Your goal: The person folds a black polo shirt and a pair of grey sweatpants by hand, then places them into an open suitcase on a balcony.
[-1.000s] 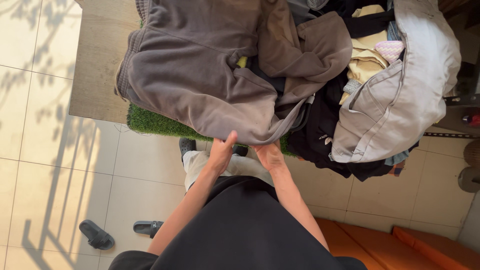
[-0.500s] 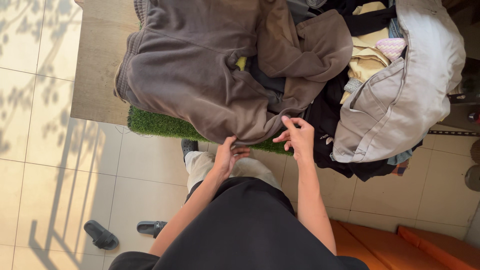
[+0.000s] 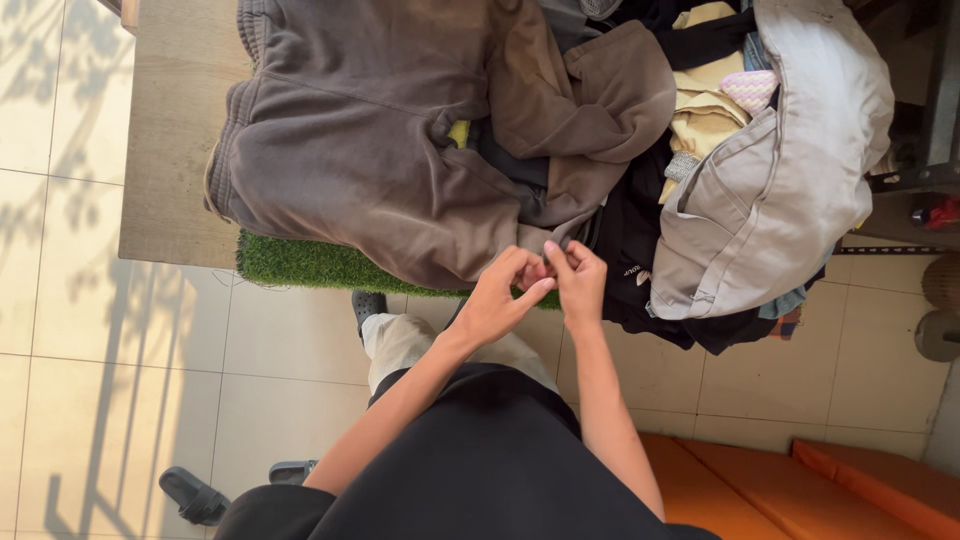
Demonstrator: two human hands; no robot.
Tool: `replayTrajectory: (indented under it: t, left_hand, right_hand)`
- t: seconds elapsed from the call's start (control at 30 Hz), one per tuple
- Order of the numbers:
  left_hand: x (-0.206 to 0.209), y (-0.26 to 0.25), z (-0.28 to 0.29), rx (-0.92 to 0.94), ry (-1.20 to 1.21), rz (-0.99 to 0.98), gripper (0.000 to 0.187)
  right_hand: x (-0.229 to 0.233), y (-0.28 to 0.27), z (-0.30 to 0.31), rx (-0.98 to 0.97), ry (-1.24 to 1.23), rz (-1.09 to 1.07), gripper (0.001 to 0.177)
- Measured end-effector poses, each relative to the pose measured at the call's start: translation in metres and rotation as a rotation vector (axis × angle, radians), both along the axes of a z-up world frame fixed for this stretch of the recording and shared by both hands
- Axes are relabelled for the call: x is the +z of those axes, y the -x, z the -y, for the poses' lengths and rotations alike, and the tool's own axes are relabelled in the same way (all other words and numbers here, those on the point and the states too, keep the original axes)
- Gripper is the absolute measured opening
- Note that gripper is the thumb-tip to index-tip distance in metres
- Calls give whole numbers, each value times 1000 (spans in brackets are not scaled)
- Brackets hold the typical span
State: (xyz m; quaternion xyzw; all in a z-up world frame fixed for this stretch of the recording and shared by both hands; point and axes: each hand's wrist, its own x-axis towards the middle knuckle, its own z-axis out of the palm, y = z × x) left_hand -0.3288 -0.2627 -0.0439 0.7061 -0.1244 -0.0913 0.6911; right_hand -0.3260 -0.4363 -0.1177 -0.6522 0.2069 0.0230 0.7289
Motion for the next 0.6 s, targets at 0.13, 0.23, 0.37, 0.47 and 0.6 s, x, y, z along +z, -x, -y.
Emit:
replayTrajectory:
  t: [0.13,0.23,0.37,0.47,0.6]
  left_hand:
    - [12,-17,13,71,-163,248,30]
    - [8,-26,21,79,-330,212,40]
    - [-11,-37,27,-31,-491,-10,44]
    - [-23,-38,31,-49,-489,-219,42]
    - [-34,-33,34,36,-408,-7,46]
  right_hand:
    - [-15,34,-19,-69,408,253,33]
    - [4,49,-38,-21,385,321,19]
    - [22,55,-42,73,327,463,9]
    - [14,57,-27,128,94,415,11]
    - [5,37,-9,-220,-70,148,18]
